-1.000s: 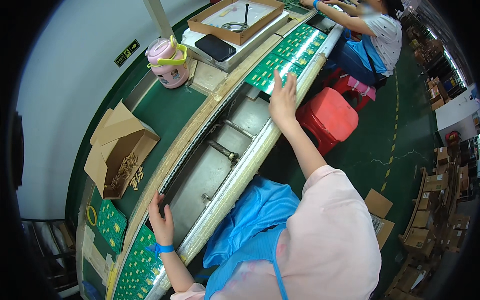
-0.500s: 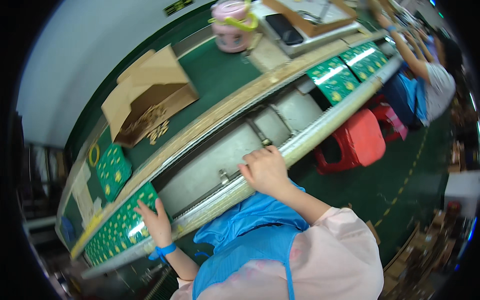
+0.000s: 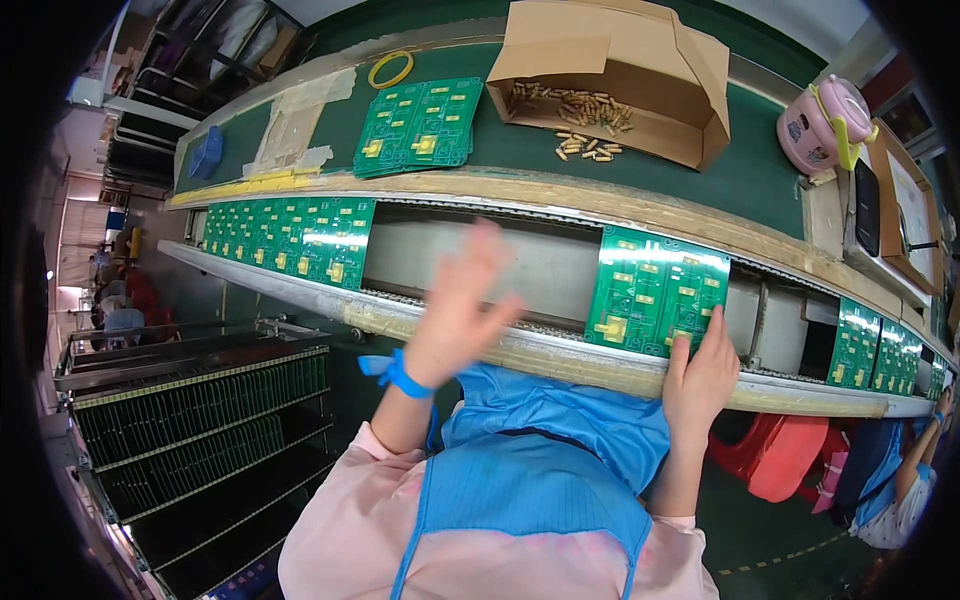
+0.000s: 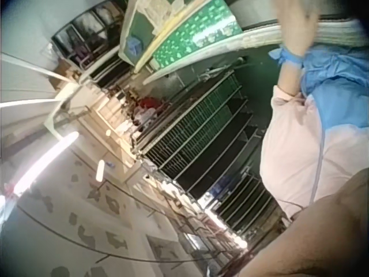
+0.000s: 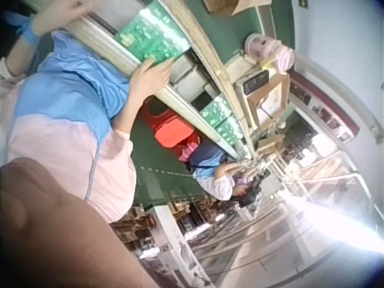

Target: The person places small cylindrical components onto green circuit boards moving along a conveyor belt. They pick components from a cardboard box and insert them into specific slots on the boards, then push the boards forward to the next station.

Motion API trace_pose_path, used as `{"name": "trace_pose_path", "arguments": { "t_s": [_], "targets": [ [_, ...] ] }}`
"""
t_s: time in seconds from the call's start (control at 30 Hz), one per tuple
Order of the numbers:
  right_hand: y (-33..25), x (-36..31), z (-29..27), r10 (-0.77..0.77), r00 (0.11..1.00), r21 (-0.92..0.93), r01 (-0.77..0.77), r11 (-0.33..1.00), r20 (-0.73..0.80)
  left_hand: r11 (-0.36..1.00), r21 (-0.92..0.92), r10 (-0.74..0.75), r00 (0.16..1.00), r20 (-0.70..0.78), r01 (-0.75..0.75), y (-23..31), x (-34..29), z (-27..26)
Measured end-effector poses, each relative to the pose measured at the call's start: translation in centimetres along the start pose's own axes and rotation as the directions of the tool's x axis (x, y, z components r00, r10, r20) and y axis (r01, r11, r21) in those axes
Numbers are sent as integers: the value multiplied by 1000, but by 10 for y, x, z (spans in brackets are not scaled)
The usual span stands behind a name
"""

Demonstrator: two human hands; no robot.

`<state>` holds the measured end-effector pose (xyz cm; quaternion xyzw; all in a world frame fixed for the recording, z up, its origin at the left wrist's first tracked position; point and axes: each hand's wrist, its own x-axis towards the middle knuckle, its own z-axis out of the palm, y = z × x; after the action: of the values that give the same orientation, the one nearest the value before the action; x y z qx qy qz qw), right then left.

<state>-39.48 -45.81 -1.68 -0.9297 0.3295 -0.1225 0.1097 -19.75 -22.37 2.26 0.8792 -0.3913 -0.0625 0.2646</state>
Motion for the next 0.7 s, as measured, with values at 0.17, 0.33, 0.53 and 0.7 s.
{"name": "trace_pose_path", "arguments": {
  "t_s": [0.17, 0.33, 0.53, 0.7],
  "targets": [
    [-1, 2, 0, 43, 999, 18, -43, 999, 31, 508, 441, -513, 671, -535, 740, -104, -3, -23],
    [-4, 2, 2, 45, 999, 24, -45, 999, 27, 539, 564, -499, 777, -384, 625, -93, -13, 3],
    [-5, 3, -3, 74, 996, 91, -78, 993, 47, 865, 395, -250, 949, -191, 308, -2, -9, 17],
    [-10, 8, -11, 80, 992, 131, -93, 987, 102, 965, 91, -217, 944, -249, 246, -1, 1, 0]
  ]
}}
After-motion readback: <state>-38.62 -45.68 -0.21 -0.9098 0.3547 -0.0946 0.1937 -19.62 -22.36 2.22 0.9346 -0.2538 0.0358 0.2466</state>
